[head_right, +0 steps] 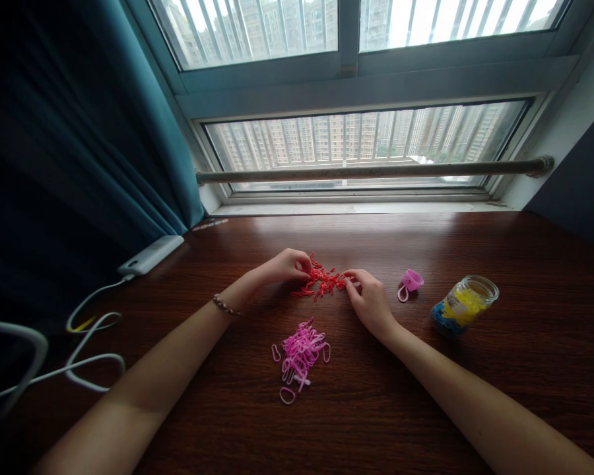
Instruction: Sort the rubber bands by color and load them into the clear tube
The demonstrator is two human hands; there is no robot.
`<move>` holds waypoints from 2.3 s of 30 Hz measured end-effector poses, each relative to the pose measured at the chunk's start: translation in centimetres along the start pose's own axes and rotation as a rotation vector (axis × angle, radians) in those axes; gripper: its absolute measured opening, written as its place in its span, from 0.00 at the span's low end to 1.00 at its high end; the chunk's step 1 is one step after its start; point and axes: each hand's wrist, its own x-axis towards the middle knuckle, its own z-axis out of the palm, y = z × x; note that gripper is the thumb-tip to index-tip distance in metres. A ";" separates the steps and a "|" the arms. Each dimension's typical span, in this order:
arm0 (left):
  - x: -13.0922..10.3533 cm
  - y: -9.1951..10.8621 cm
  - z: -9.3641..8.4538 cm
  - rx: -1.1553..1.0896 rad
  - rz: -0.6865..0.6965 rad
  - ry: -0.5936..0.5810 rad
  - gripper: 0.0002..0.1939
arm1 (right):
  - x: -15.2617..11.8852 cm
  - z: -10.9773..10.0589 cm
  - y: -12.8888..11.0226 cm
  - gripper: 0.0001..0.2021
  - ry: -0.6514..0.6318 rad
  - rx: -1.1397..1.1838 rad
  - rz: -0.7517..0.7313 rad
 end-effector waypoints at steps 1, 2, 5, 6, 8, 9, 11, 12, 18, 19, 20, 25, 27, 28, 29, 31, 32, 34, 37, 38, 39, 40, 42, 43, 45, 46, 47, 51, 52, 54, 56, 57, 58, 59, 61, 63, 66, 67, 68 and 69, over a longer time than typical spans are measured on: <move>0.0 0.0 0.1 -0.009 -0.019 0.002 0.07 | 0.0 0.0 0.0 0.11 0.001 0.001 0.000; 0.0 0.0 0.1 -0.019 -0.036 0.014 0.06 | 0.0 0.0 0.0 0.11 0.001 0.002 -0.002; 0.0 0.1 0.0 -0.051 -0.056 0.070 0.04 | 0.0 0.0 0.0 0.11 0.001 0.006 -0.003; 0.0 0.1 -0.2 -0.060 -0.056 0.086 0.03 | 0.0 0.0 0.1 0.11 0.000 0.005 -0.002; 0.0 0.1 -0.5 -0.076 -0.054 0.104 0.03 | 0.0 0.0 0.1 0.11 -0.001 -0.002 0.001; 0.0 0.1 -0.7 -0.084 -0.055 0.108 0.03 | 0.0 0.0 0.1 0.11 0.001 -0.006 0.002; 0.0 0.2 -1.0 -0.107 -0.059 0.118 0.05 | 0.0 0.1 0.1 0.11 0.002 -0.009 0.002; 0.1 0.1 -1.1 -0.118 -0.063 0.122 0.05 | 0.0 0.1 0.2 0.11 0.003 -0.009 0.000; 0.1 -0.4 -1.3 -0.121 -0.113 0.148 0.06 | 0.0 0.1 0.2 0.11 0.000 0.000 -0.001; 0.1 -0.5 -1.3 -0.117 -0.120 0.145 0.06 | 0.0 0.1 0.2 0.11 0.000 0.000 -0.002; 0.1 -0.5 -1.3 -0.113 -0.125 0.140 0.06 | 0.0 0.1 0.1 0.11 0.000 -0.001 -0.004; 0.2 -0.3 -1.3 -0.077 -0.137 0.137 0.08 | 0.0 0.1 0.0 0.11 -0.001 -0.002 -0.005; 0.2 -0.5 -1.3 -0.053 -0.147 0.155 0.10 | 0.0 0.1 0.1 0.11 0.000 -0.004 -0.004; 0.3 -0.6 -1.3 -0.042 -0.151 0.163 0.11 | 0.0 0.1 0.1 0.11 -0.002 -0.006 -0.004; 0.3 -0.8 -1.3 -0.029 -0.150 0.171 0.13 | -0.1 0.1 0.2 0.11 -0.003 -0.011 -0.005; 0.4 -1.3 -1.1 0.003 -0.136 0.175 0.20 | -0.1 0.1 0.3 0.11 0.001 -0.039 -0.014; 0.4 -1.5 -1.0 0.019 -0.123 0.166 0.23 | -0.1 0.1 0.3 0.11 0.008 -0.064 -0.026; 0.4 -1.8 -0.7 0.041 -0.103 0.123 0.27 | 0.0 0.1 0.4 0.10 0.026 -0.122 -0.065; 0.3 -1.7 -0.4 0.013 -0.083 0.037 0.25 | 0.0 0.4 0.7 0.10 0.013 -0.192 -0.132; 0.2 -1.5 -0.4 0.001 -0.075 0.020 0.23 | 0.0 0.5 0.8 0.10 -0.001 -0.206 -0.145; 0.2 -1.2 -0.4 -0.011 -0.067 0.010 0.21 | 0.0 0.6 1.0 0.10 -0.016 -0.215 -0.152; 0.1 -1.0 -0.5 -0.022 -0.062 0.005 0.19 | 0.0 0.7 1.2 0.10 -0.030 -0.218 -0.155; 0.1 -0.4 -0.7 -0.062 -0.064 -0.007 0.16 | 0.0 0.9 1.4 0.11 -0.061 -0.208 -0.159; 0.0 -0.1 -0.9 -0.095 -0.065 -0.016 0.16 | -0.1 0.9 1.4 0.12 -0.082 -0.197 -0.165; 0.0 0.3 -1.2 -0.170 -0.059 -0.042 0.14 | -0.3 0.9 1.2 0.13 -0.133 -0.174 -0.186; 0.0 0.4 -1.4 -0.201 -0.055 -0.054 0.13 | -0.4 0.9 1.0 0.13 -0.161 -0.163 -0.200; -0.1 0.5 -1.5 -0.218 -0.053 -0.060 0.13 | -0.5 0.9 0.7 0.14 -0.189 -0.151 -0.215; -0.4 0.2 -1.8 -0.108 -0.095 -0.079 0.26 | -0.4 1.2 -0.7 0.15 -0.260 -0.108 -0.258; -0.4 0.0 -1.8 -0.058 -0.109 -0.098 0.30 | -0.3 1.3 -1.1 0.15 -0.267 -0.103 -0.265; -0.6 -0.4 -1.7 0.028 -0.130 -0.135 0.35 | 0.4 1.5 -1.7 0.16 -0.273 -0.118 -0.263; -0.6 -0.7 -1.5 0.089 -0.133 -0.142 0.37 | 1.2 1.8 -2.3 0.20 -0.268 -0.195 -0.215; -0.6 -0.8 -1.3 0.106 -0.130 -0.142 0.37 | 1.7 2.0 -2.6 0.24 -0.266 -0.256 -0.170; -0.6 -0.9 -1.2 0.111 -0.128 -0.148 0.36 | 2.1 2.2 -2.8 0.29 -0.269 -0.323 -0.117; -0.5 -0.9 -1.1 0.105 -0.122 -0.157 0.34 | 2.6 2.3 -3.1 0.33 -0.278 -0.385 -0.062; -0.4 -0.7 -1.0 0.071 -0.101 -0.184 0.27 | 3.3 2.8 -3.5 0.38 -0.323 -0.463 0.032; -0.4 -0.5 -0.9 0.029 -0.073 -0.211 0.19 | 3.7 3.3 -3.7 0.36 -0.352 -0.473 0.075; -0.4 -0.2 -0.7 -0.018 -0.032 -0.252 0.10 | 4.2 4.1 -3.5 0.27 -0.336 -0.395 0.021; -0.4 -0.2 -0.7 -0.024 -0.019 -0.253 0.08 | 4.3 4.3 -3.3 0.22 -0.330 -0.357 -0.011; -0.4 -0.1 -0.6 -0.026 -0.005 -0.243 0.08 | 4.4 4.4 -3.1 0.17 -0.329 -0.321 -0.038; -0.4 -0.1 -0.5 -0.025 0.007 -0.223 0.07 | 4.5 4.5 -2.9 0.12 -0.328 -0.291 -0.054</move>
